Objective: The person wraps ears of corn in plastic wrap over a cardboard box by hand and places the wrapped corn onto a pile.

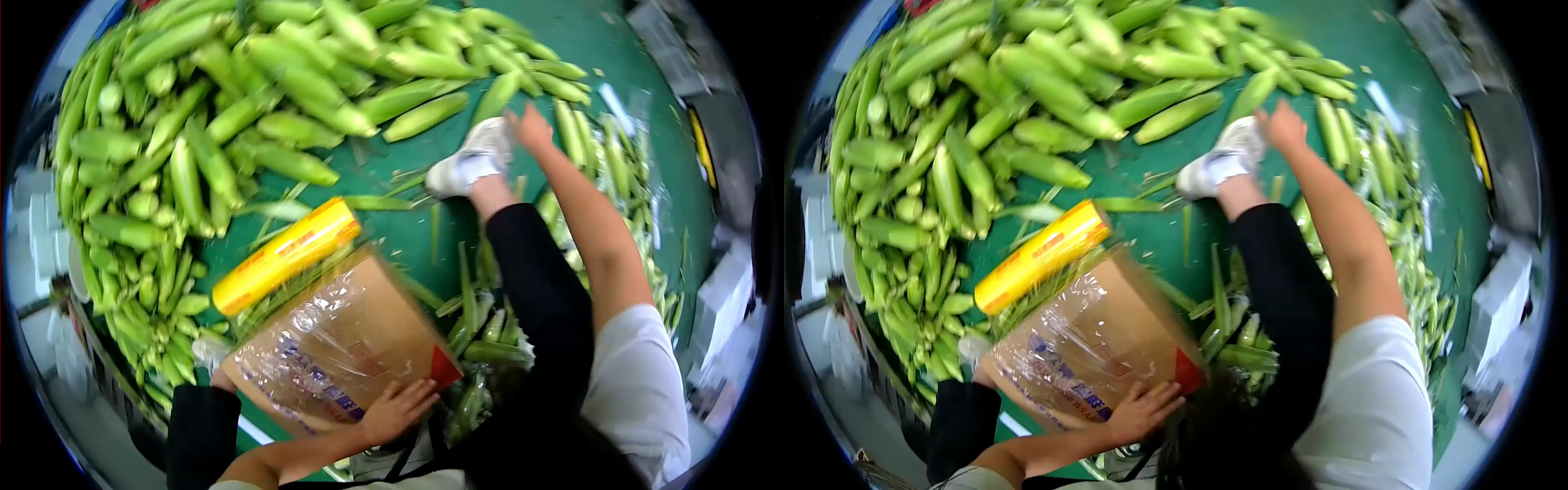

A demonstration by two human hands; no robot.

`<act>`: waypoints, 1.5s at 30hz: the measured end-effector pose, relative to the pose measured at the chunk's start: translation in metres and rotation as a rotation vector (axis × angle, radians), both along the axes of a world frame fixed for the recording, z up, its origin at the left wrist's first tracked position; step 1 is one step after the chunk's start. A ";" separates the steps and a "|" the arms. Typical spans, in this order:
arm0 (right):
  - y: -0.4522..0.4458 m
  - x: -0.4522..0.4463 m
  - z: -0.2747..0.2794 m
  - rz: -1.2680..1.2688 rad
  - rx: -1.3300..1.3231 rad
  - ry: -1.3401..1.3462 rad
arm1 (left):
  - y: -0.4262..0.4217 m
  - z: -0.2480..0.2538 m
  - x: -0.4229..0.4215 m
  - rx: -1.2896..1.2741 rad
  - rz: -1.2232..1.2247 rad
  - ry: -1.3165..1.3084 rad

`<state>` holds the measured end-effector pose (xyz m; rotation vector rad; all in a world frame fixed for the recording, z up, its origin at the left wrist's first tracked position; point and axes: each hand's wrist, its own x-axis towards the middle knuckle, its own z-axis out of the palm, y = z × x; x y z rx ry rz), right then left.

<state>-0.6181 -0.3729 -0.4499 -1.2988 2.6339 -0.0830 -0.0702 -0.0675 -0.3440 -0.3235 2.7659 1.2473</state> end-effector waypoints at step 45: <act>0.234 0.480 0.107 1.158 -0.353 -0.602 | -0.020 0.014 0.240 -0.428 0.444 0.106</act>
